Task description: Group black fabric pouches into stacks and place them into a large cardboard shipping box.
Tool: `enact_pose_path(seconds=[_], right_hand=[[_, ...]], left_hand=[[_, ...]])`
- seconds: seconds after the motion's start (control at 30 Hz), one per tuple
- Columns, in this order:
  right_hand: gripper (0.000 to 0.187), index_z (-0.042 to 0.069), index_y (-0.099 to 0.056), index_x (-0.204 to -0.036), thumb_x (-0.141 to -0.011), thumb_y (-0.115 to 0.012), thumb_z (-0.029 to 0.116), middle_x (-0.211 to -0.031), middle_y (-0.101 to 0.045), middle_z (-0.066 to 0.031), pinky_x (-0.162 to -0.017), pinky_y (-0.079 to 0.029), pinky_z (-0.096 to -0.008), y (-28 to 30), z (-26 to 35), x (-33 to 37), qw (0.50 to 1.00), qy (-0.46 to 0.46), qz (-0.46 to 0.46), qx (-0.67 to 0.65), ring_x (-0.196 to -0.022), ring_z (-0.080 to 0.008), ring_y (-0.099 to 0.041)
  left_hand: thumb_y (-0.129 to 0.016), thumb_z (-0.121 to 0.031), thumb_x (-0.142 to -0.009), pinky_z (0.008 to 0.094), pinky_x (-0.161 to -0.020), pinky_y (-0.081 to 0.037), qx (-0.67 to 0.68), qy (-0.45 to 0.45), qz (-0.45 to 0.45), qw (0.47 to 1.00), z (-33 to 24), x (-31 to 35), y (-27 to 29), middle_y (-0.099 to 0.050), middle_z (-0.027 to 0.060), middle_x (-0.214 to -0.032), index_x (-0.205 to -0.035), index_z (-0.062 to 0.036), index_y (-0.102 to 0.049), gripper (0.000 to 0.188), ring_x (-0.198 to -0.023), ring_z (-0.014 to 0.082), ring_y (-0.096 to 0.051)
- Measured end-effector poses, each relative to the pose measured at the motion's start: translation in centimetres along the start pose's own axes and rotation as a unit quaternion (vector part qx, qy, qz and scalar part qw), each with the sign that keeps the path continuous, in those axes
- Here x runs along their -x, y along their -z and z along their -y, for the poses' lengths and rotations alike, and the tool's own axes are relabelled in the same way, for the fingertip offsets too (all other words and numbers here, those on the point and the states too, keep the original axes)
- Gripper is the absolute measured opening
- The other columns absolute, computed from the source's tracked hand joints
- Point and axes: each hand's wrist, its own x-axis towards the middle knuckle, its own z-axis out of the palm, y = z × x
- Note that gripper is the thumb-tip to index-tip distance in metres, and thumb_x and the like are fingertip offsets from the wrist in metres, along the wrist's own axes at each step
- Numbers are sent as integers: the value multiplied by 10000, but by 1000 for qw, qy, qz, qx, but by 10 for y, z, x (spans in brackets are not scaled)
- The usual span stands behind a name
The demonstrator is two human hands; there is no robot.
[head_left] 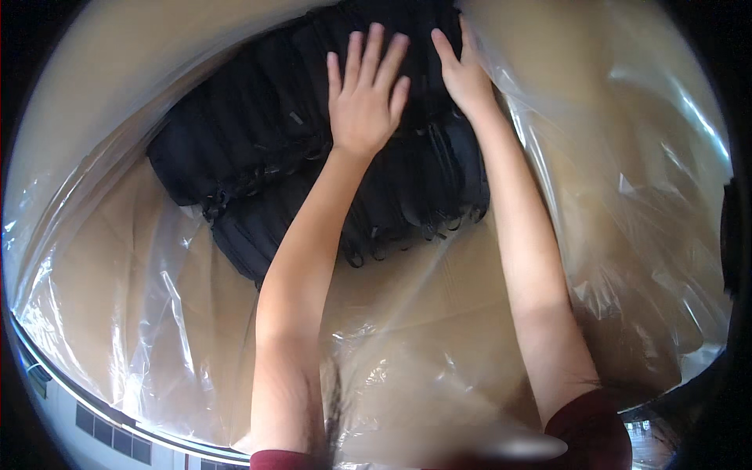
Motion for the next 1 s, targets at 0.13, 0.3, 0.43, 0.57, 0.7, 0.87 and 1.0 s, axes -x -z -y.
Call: enact_pose_path(seconds=[0.13, 0.3, 0.43, 0.57, 0.7, 0.87, 1.0], right_hand=[[586, 43, -381, -1382, -929, -466, 405, -1347, -425, -286, -1003, -368, -478, 10, 41, 27, 998, 51, -19, 27, -1211, -457, -427], [513, 80, -385, -1390, -901, -515, 165, -1401, -393, -220, -1011, -371, -455, 58, 78, 92, 983, 154, 0, 99, -1230, -426, -421], [549, 86, -406, -1372, -843, -538, 28, -1413, -375, -216, -1021, -382, -444, 137, 135, 169, 988, 92, 123, 32, -1248, -402, -421], [440, 92, -518, -1232, -798, -555, 33, -1327, -458, -180, -989, -403, -435, 235, 238, 248, 956, 129, 262, 38, -1175, -367, -482], [440, 85, -537, -1200, -762, -574, 66, -1242, -508, -155, -952, -423, -424, 325, 315, 310, 912, 184, 360, 74, -1126, -344, -504], [399, 96, -560, -1176, -777, -554, 96, -1094, -580, -148, -879, -453, -429, 424, 337, 359, 944, 201, 261, 29, -1002, -332, -564], [315, 121, -603, -1129, -823, -530, 144, -892, -640, -141, -794, -487, -437, 498, 303, 394, 980, 124, 153, -21, -875, -320, -618]], left_hand=[[-432, -471, -939, 466, -1139, -152, -108, -54, 113, 986, 14, -2, 3, -256, 9, -1528, -1458, -285, -304, 566, -1400, 227, -242], [-587, -294, -846, 526, -1117, -185, 81, 48, 139, 986, -51, 35, 113, -255, 162, -1504, -1439, -132, -328, 667, -1386, 343, -239], [-569, -125, -847, 519, -1109, -230, 273, 152, 185, 932, -135, 106, 288, -267, 195, -1491, -1402, -60, -376, 591, -1369, 386, -265], [-558, -90, -870, 423, -996, -394, 299, 251, 157, 907, -204, 192, 453, -512, 128, -1298, -1214, -78, -562, 344, -1190, 345, -470], [-552, -53, -866, 373, -880, -437, 294, 297, 128, 900, -246, 248, 534, -615, 116, -1082, -1086, -55, -604, 226, -1015, 299, -564], [-527, -83, -911, 328, -751, -489, 367, 231, 110, 894, -275, 217, 550, -657, 111, -893, -999, -31, -618, 137, -811, 240, -628], [-524, -90, -925, 300, -712, -487, 411, 80, 185, 889, -319, 160, 550, -657, 111, -837, -979, -28, -625, 130, -769, 196, -639]])
